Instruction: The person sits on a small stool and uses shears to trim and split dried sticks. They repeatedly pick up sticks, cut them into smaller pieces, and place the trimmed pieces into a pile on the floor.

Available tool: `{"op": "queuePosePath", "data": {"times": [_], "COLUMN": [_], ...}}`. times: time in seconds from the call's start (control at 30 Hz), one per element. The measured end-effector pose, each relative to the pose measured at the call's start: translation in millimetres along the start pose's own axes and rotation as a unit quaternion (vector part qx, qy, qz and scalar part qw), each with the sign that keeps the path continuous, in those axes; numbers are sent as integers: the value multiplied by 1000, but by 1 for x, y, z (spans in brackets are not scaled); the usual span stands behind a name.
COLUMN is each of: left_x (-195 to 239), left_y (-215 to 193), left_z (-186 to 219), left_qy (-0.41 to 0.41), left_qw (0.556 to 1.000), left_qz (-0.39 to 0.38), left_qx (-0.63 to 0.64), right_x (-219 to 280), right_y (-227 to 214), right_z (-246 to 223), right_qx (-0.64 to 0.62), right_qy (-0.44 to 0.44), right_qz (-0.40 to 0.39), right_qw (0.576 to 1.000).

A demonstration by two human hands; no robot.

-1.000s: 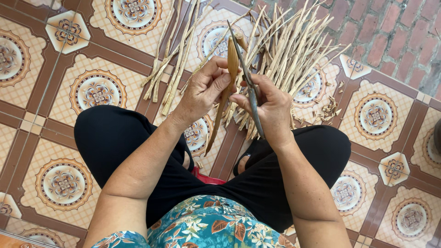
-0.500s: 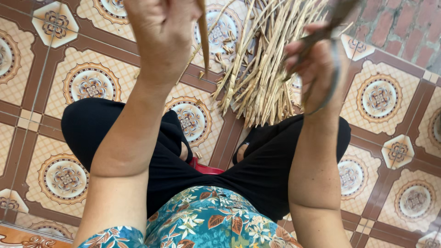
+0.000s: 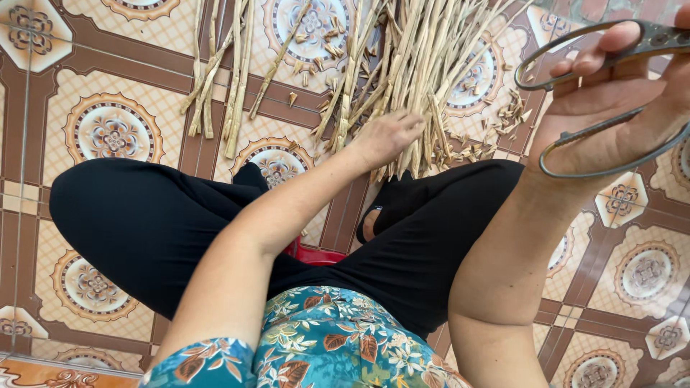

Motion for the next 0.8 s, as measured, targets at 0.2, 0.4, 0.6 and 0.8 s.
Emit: {"op": "queuePosePath", "data": {"times": [0.2,0.4,0.6,0.8], "left_x": [70,166,268,266], "left_y": [77,15,9,19], "left_z": [-108,-299,-333,-316], "left_qy": [-243,-527,-686,-695], "left_qw": [951,838,717,712], "left_qz": [-80,20,-17,-33], "left_qx": [175,-138,-120,-96], "right_x": [0,-4,-7,-4], "right_y": [8,19,25,23], "right_z": [12,22,38,50], "right_qx": [0,0,11,23], "right_qy": [25,41,56,72], "right_qz": [-1,3,7,7], "right_qw": [1000,999,998,997]}}
Point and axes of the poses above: each hand's wrist, its own x-axis away from the middle knuckle, its own y-axis out of the palm, z = x × y, the point moved 9 cm from there along -x, towards the middle knuckle, and after that the axes turned 9 degrees about -y, right-handed, at the moved point
